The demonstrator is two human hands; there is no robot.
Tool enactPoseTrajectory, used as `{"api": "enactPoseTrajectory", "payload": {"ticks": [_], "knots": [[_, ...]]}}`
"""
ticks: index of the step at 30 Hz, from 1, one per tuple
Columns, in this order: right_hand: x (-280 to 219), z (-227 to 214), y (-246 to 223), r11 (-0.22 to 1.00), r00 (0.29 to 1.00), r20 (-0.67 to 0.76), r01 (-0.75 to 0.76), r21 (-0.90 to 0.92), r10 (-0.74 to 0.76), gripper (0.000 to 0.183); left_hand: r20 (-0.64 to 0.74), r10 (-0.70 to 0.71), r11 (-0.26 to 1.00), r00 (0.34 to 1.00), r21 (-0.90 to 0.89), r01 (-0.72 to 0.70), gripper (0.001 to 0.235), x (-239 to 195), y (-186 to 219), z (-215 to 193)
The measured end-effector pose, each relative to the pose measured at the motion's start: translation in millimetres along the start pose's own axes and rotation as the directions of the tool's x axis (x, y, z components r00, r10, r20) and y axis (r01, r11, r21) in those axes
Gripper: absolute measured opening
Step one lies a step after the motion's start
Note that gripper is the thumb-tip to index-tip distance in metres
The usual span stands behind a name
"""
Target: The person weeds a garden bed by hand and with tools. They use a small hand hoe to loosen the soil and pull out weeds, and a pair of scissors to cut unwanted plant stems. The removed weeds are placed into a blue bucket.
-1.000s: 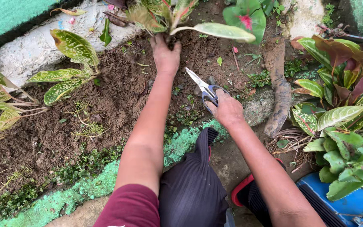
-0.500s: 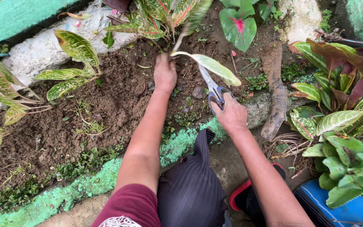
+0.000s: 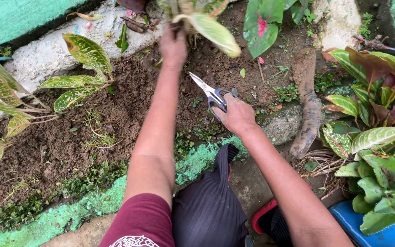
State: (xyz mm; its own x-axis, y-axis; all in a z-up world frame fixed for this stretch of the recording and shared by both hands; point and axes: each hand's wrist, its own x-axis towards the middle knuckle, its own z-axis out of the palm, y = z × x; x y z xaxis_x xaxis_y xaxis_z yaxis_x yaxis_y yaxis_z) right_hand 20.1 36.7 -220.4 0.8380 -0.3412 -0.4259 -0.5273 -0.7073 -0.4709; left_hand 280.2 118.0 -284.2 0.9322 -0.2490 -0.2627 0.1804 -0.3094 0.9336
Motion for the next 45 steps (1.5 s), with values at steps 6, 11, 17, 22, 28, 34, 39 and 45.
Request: {"api": "enactPoseTrajectory", "payload": {"ticks": [6, 11, 17, 22, 28, 34, 39, 45], "knots": [[47, 11, -17, 0.998, 0.999, -0.053, -0.005, -0.064, 0.001, 0.057, 0.392, 0.365, 0.419, 0.844, 0.741, -0.525, 0.013, -53, 30, 57], [98, 7, -23, 0.987, 0.986, 0.023, -0.163, 0.001, 0.163, 0.038, 0.355, 0.435, 0.524, 0.828, 0.648, -0.553, 0.022, -75, 55, 45], [88, -20, -47, 0.935, 0.928, 0.206, -0.338, 0.105, 0.312, 0.056, -0.052, 0.067, 0.972, 0.996, 0.228, -0.053, 0.035, -52, 61, -28], [88, -14, -43, 0.952, 0.951, 0.149, -0.287, 0.110, 0.270, 0.059, 0.012, 0.136, 0.841, 0.991, 0.528, -0.122, 0.032, -9, 2, -19], [93, -6, -28, 0.964, 0.962, 0.116, -0.255, 0.072, 0.246, 0.060, 0.028, 0.215, 0.632, 0.976, 0.758, -0.161, 0.055, 10, -30, 17], [92, -6, -25, 0.965, 0.966, 0.121, -0.241, 0.100, 0.228, 0.059, -0.004, 0.017, 0.467, 1.000, 0.884, -0.004, 0.039, 25, -25, 25], [84, -5, -22, 0.966, 0.967, 0.113, -0.239, 0.099, 0.227, 0.059, 0.020, -0.249, 0.528, 0.968, 0.841, 0.119, 0.027, 41, -24, 18], [84, -11, -24, 0.964, 0.969, 0.121, -0.233, 0.131, 0.217, 0.057, -0.022, -0.205, 0.633, 0.978, 0.759, 0.150, 0.021, 36, -37, -3]]}}
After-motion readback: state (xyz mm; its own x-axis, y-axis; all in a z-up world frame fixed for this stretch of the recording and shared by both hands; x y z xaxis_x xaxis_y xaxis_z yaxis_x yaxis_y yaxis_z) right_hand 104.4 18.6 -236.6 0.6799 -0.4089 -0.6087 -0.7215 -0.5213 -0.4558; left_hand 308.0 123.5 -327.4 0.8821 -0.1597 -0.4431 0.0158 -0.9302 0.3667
